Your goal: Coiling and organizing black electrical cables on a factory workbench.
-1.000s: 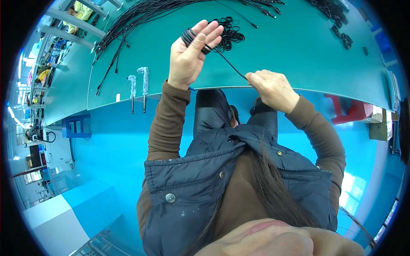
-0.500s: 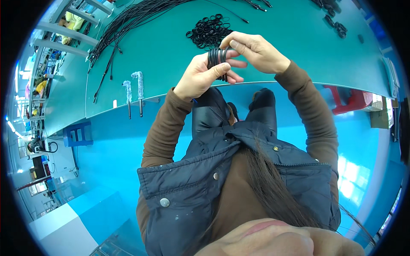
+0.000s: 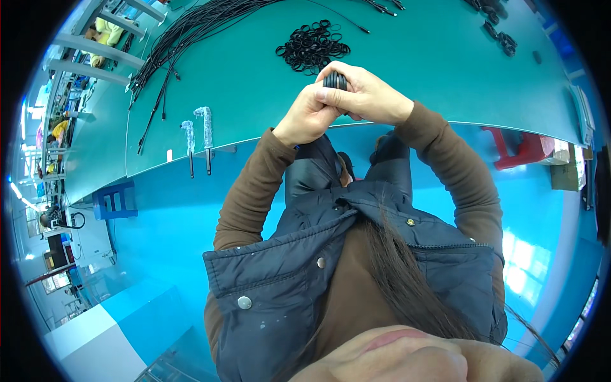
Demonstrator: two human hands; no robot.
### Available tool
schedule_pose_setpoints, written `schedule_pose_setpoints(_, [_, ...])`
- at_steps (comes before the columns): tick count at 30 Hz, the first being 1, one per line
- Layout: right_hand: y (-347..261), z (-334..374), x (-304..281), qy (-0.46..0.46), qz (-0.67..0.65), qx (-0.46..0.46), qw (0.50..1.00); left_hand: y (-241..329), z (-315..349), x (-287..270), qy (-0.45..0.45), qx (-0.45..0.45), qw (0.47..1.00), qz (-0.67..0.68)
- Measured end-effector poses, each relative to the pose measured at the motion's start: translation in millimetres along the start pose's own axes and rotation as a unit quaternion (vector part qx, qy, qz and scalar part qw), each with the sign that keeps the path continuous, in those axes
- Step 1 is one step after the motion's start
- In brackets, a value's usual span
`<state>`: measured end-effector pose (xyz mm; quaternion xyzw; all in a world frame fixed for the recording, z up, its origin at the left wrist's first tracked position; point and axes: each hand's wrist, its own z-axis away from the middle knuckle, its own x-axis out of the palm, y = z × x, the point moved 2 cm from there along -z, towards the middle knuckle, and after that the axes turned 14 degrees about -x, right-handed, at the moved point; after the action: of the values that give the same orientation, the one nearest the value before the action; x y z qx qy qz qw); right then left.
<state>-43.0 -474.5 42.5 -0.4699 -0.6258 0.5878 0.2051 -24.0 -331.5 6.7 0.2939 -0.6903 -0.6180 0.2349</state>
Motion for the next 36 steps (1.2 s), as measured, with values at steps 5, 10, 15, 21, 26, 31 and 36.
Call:
schedule_pose_setpoints(5, [20, -1, -3, 0.046, 0.054, -0.069, 0.995, -1, 2, -1, 0.061, -0.026, 0.998, -0.018])
schedule_pose_setpoints(10, [29, -5, -12, 0.083, 0.094, -0.106, 0.986, 15, 2, 7, 0.219, 0.009, 0.960, -0.174])
schedule_pose_setpoints(15, [22, -3, -8, 0.073, 0.144, -0.050, 0.986, -9, 4, -1, 0.252, 0.002, 0.948, -0.196])
schedule_pose_setpoints(21, [26, -1, -5, 0.078, 0.144, -0.038, 0.986, -1, 3, 1, 0.147, -0.108, 0.983, 0.008])
schedule_pose_setpoints(26, [46, 1, -4, 0.087, 0.282, -0.153, 0.943, -2, 3, 8, 0.046, -0.088, 0.989, 0.112])
schedule_pose_setpoints(31, [26, 11, -23, 0.007, -0.055, -0.128, 0.990, 14, 9, 6, 0.010, -0.108, 0.992, 0.064])
schedule_pose_setpoints(36, [1, 11, -22, 0.144, 0.510, -0.358, 0.769, 9, 14, 6, 0.003, -0.137, 0.984, 0.113])
